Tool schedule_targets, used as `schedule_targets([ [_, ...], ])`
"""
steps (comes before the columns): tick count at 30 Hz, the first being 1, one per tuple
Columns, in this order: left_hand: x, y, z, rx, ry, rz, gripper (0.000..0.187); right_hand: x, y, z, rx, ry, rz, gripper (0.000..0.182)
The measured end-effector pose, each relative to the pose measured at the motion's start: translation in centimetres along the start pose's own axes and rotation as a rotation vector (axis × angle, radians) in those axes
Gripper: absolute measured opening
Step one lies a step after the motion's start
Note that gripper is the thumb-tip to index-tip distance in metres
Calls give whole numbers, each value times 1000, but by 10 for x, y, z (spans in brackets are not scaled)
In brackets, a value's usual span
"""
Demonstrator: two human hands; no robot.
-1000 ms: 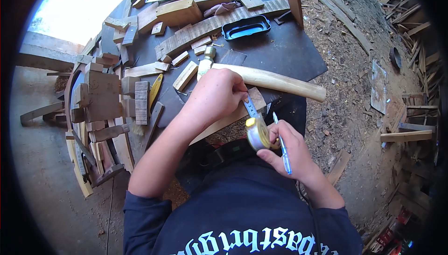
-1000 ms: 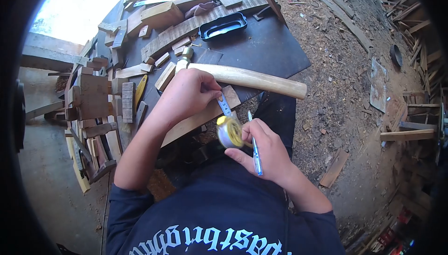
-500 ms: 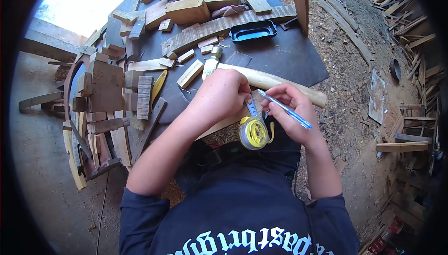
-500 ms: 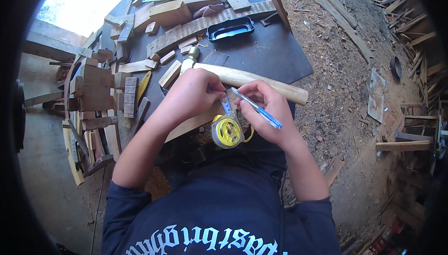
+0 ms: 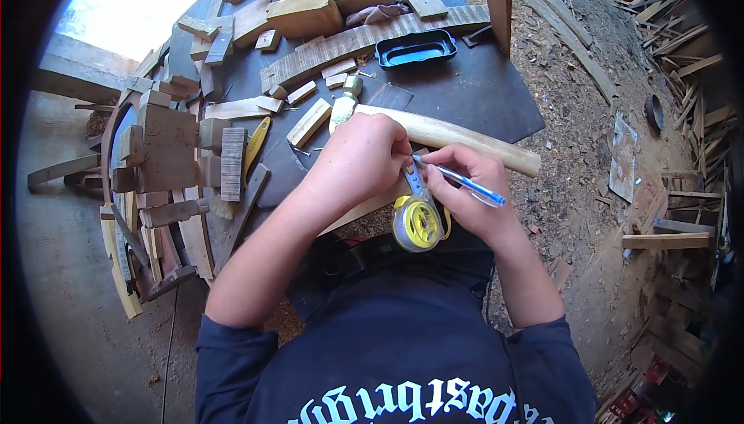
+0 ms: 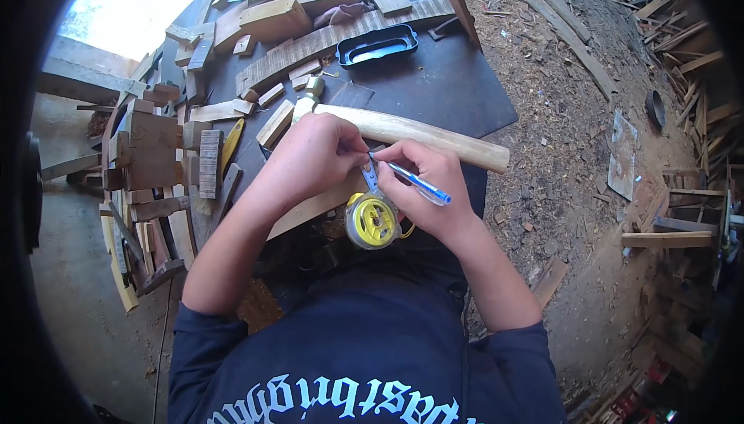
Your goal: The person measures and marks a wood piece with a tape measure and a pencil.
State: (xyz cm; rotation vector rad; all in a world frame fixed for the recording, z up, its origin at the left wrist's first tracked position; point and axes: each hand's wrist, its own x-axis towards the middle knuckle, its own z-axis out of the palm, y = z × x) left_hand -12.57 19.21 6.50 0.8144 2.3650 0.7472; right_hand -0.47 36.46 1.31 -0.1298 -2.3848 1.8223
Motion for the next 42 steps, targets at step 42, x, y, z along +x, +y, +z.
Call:
schedule_targets([
  [42, -141, -64, -78, -982, 247, 10, 31, 50, -90, 91, 315, -473, -326, 59],
])
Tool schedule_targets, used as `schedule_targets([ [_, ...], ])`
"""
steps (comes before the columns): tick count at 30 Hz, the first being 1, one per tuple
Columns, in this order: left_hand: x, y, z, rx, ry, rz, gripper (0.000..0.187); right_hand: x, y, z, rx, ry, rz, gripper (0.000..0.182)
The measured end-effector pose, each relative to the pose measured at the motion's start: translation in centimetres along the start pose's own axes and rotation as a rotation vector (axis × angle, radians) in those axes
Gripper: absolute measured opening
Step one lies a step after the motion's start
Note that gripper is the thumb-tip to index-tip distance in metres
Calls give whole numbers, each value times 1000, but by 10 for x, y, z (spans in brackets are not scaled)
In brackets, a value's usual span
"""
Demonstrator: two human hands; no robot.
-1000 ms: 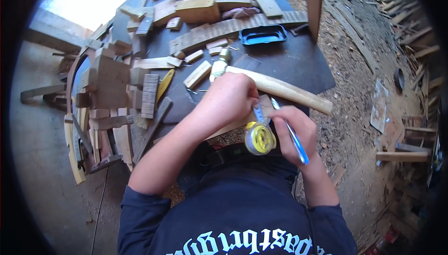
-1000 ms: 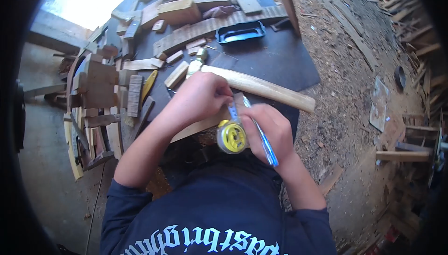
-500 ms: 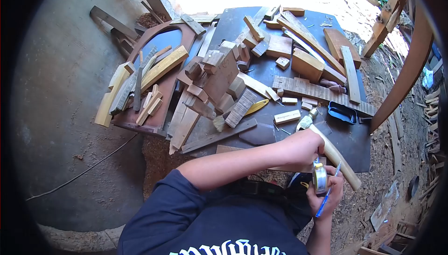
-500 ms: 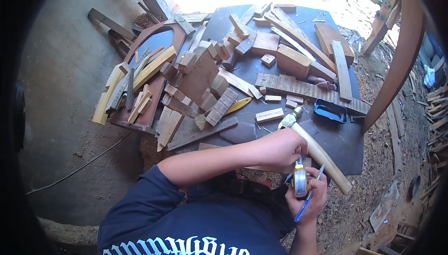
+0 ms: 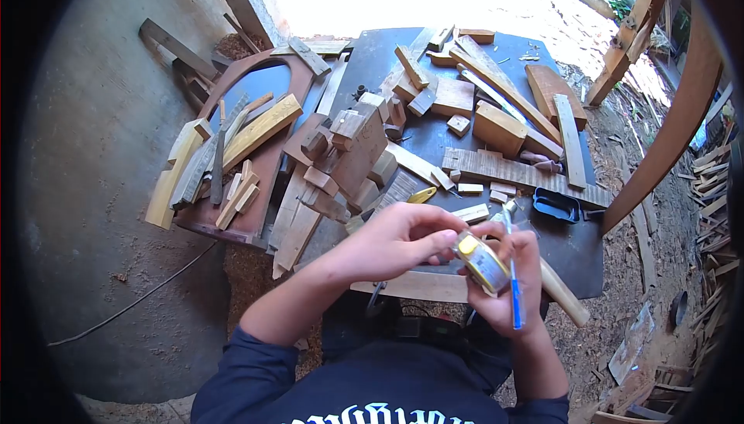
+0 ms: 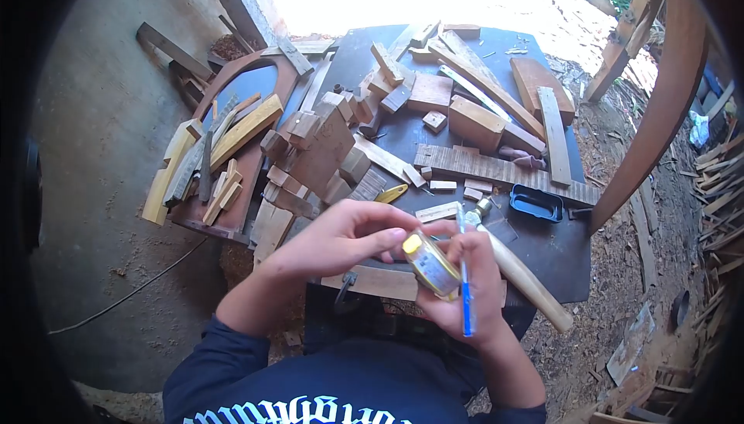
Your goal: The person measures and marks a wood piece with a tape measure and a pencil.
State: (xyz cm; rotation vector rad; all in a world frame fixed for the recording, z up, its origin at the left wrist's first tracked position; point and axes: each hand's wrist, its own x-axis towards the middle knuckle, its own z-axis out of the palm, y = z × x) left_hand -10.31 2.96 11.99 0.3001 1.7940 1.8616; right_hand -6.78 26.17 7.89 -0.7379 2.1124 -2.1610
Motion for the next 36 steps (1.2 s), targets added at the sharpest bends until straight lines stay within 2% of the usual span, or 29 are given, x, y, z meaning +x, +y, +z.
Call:
schedule_targets([
  [1, -8, 8, -5, -51, 41, -20, 36, 11, 0, -3, -171, -81, -23, 61],
  [4, -26, 37, -18, 262, 218, 14, 33, 42, -16, 12, -254, -221, -14, 63],
  [7, -39, 68, -24, 379, 306, 59, 30, 65, -21, 30, -120, -209, -59, 66],
  [9, -45, 76, -33, 420, 326, 112, 29, 75, -26, 33, -52, -234, -46, 72],
  [10, -46, 80, -36, 439, 336, 138, 28, 78, -29, 34, 23, -239, -23, 69],
  [11, -48, 87, -36, 345, 338, 67, 25, 80, -27, 35, 57, -243, -3, 66],
  [14, -48, 97, -45, 603, 241, 139, 22, 86, -24, 36, 91, -283, 59, 56],
  [16, -46, 107, -54, 619, 235, 189, 20, 93, -28, 28, 10, -343, 158, 53],
  [19, -38, 128, -75, 550, 268, 196, 14, 99, -13, 19, 173, -295, 251, 54],
  [20, -32, 136, -84, 569, 264, 121, 11, 100, -10, 16, 213, -270, 275, 56],
  [22, -17, 140, -100, 616, 161, 133, 11, 105, -11, 7, 257, -261, 363, 55],
  [25, -2, 141, -107, 587, 164, 39, 12, 104, -3, -6, 255, -263, 435, 53],
  [26, 0, 141, -108, 672, 151, 88, 12, 103, -2, -10, 242, -255, 446, 52],
  [28, 0, 141, -107, 838, 123, 192, 12, 98, -2, -15, 221, -239, 438, 49],
  [29, 1, 137, -102, 776, 166, 177, 12, 93, 0, -16, 221, -223, 433, 49],
  [30, 2, 131, -100, 836, 174, 261, 13, 89, 1, -21, 206, -195, 419, 49],
  [32, 3, 126, -94, 834, 210, 235, 14, 82, 7, -23, 137, -157, 368, 49],
  [33, 4, 127, -88, 811, 227, 196, 16, 78, 16, -24, 9, -155, 292, 47],
  [34, 3, 124, -83, 850, 230, 253, 17, 76, 24, -22, -111, -133, 146, 48],
  [35, 3, 122, -78, 912, 250, 314, 18, 73, 17, -22, 35, -163, 377, 50],
  [36, 1, 124, -72, 915, 277, 328, 17, 70, 28, -19, 10, -155, 253, 51],
])
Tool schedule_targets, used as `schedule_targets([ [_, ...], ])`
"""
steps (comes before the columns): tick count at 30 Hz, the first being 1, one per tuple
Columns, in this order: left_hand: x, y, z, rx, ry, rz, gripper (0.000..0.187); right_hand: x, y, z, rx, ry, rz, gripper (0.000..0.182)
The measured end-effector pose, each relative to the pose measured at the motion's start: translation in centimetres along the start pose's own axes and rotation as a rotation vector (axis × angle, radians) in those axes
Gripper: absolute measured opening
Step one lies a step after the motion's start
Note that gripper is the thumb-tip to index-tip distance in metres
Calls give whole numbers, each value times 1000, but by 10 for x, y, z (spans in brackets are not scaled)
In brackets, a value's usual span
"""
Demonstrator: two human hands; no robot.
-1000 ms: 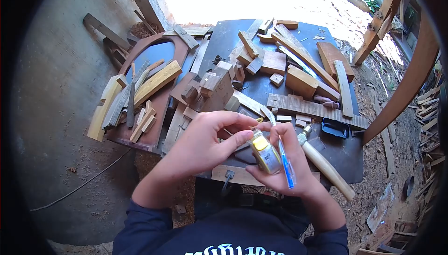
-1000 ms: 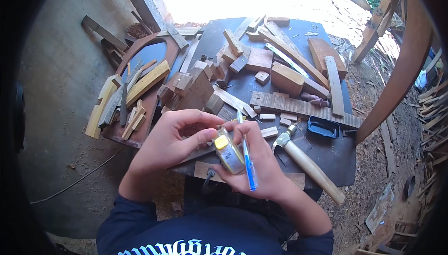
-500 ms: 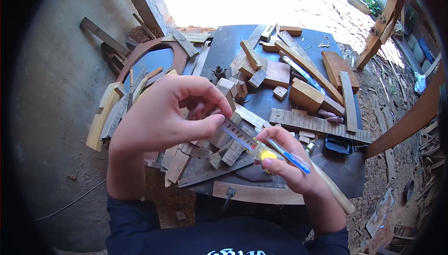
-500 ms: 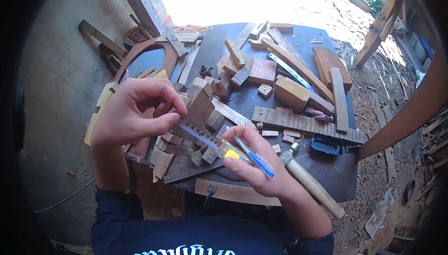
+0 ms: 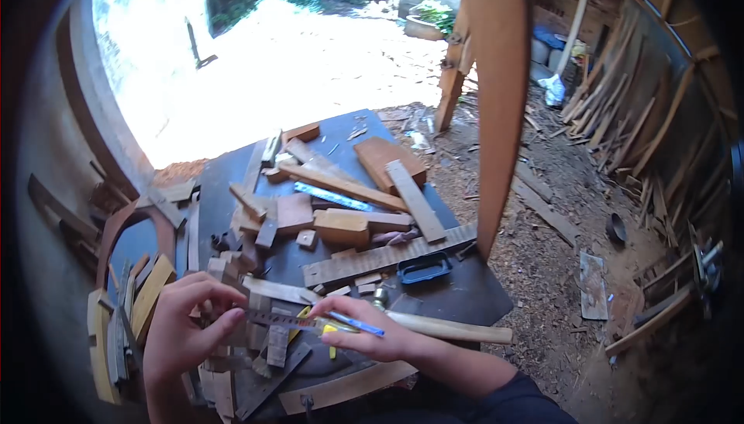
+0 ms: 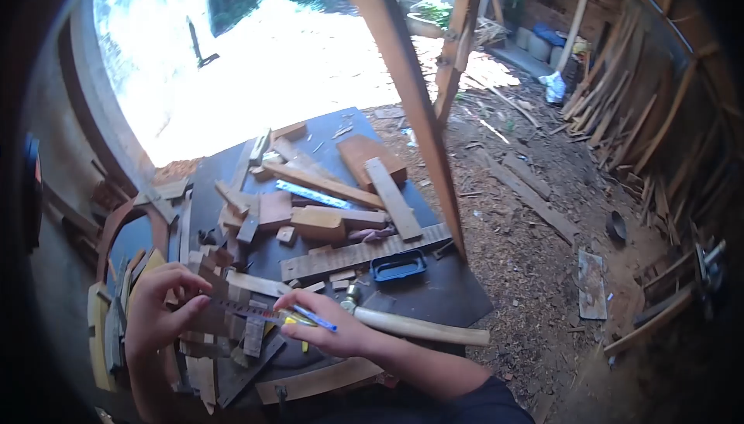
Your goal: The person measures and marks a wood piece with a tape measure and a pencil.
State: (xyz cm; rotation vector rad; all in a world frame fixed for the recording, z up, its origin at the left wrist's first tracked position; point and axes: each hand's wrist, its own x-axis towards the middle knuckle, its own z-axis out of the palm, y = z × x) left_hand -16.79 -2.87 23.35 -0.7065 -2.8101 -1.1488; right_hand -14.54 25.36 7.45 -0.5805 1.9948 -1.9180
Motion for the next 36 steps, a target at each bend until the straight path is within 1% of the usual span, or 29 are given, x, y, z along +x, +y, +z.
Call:
schedule_targets([
  [2, -1, 13, 4, 46, 23, 0, 16, -4, -7, 2, 24, 5, -19, 49],
  [4, -4, 19, 4, 64, 41, 0, 16, -7, -6, 1, -20, 23, -50, 50],
  [7, -8, 25, 4, 60, 39, 21, 18, -15, -19, 1, -18, 25, -6, 49],
  [10, -16, 27, 5, -7, 21, -2, 19, -24, -33, 7, -53, 53, 94, 48],
  [13, -25, 28, 3, -39, -19, -20, 19, -27, -33, 9, -220, 97, 29, 46],
  [17, -32, 38, 4, -28, -64, -26, 20, -37, -49, 9, -214, 76, 23, 46],
  [19, -35, 36, 11, -39, -91, 18, 20, -39, -58, 12, -229, 52, 37, 47],
  [20, -36, 36, 13, -45, -106, 39, 20, -40, -58, 15, -212, 58, -2, 47],
  [21, -37, 39, 14, -42, -125, 13, 20, -41, -57, 18, -195, 64, -40, 47],
  [24, -40, 53, 21, -75, -131, -9, 24, -40, -57, 27, -202, 68, -114, 47],
  [27, -46, 43, 34, -77, -131, 84, 25, -41, -59, 33, -223, 59, -156, 46],
  [28, -48, 41, 35, -63, -133, 83, 25, -41, -60, 34, -227, 54, -167, 46],
  [31, -51, 43, 38, -39, -136, 91, 27, -42, -66, 33, -202, 27, -112, 45],
  [34, -53, 39, 40, -53, -115, 98, 32, -42, -61, 36, -191, 87, -218, 44],
  [36, -53, 43, 38, -69, -79, 69, 38, -42, -64, 34, -179, 114, -198, 43],
])
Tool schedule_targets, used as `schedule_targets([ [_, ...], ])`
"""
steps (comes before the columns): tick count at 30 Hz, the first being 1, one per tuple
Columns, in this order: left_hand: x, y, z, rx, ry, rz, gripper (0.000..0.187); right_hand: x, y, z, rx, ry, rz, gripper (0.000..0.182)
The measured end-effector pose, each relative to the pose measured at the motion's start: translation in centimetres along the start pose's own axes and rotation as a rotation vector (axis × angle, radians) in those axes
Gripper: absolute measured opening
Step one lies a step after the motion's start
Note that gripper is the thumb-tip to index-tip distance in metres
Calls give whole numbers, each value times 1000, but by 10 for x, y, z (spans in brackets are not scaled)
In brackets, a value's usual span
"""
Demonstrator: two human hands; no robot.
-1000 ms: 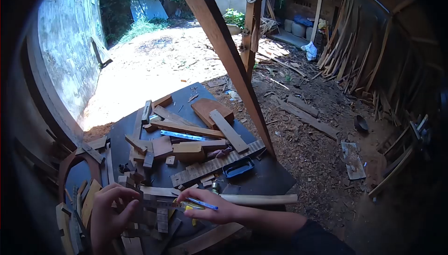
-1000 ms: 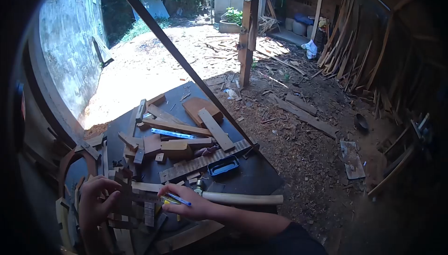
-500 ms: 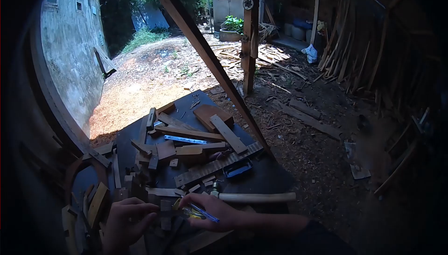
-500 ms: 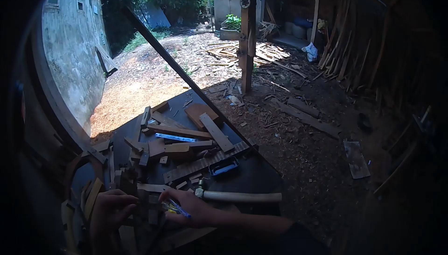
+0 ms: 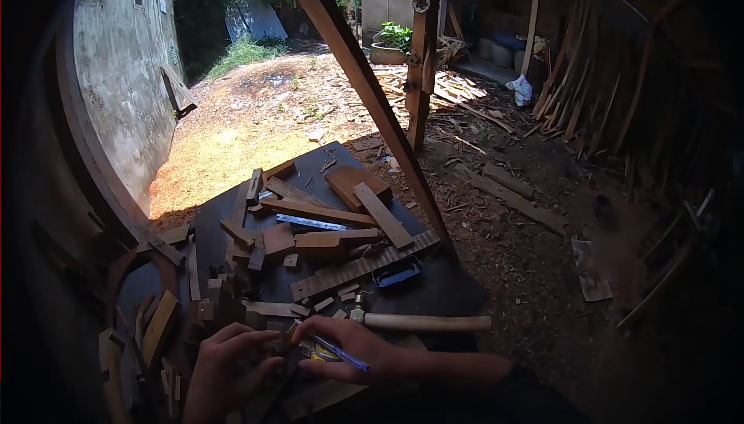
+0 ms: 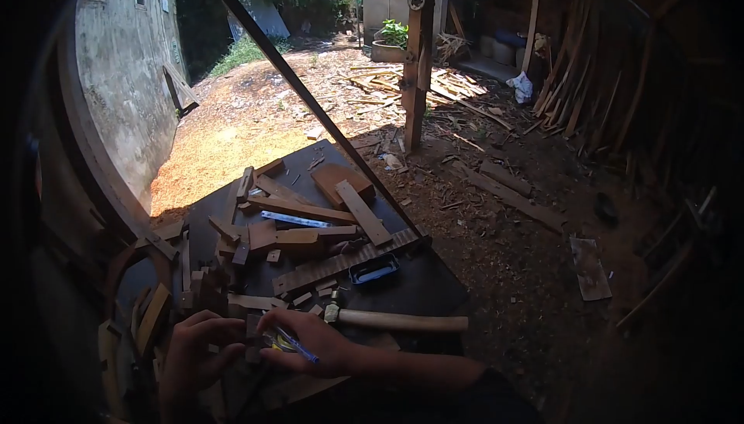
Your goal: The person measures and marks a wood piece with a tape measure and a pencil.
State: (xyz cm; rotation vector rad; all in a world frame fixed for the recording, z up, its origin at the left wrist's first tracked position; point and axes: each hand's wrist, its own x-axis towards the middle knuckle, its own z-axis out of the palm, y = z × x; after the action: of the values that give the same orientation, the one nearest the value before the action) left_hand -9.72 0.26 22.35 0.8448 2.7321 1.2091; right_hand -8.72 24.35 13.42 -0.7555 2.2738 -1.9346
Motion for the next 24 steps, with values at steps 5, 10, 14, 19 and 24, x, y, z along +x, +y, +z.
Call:
schedule_targets([
  [5, 2, -28, -8, 358, 380, -74, 61, 1, -2, -14, -29, -11, 116, 42],
  [10, 4, -88, -17, 691, 400, -222, 68, -1, 2, -14, -17, -15, 155, 43],
  [14, 11, -85, -15, 592, 273, -418, 54, -3, 8, -12, -2, -5, 147, 46],
  [19, 11, -91, -16, 533, 270, -428, 42, -6, 7, -16, 6, -12, 166, 47],
  [24, 11, -99, -21, 486, 268, -409, 41, -10, 8, -15, 15, -9, 183, 47],
])
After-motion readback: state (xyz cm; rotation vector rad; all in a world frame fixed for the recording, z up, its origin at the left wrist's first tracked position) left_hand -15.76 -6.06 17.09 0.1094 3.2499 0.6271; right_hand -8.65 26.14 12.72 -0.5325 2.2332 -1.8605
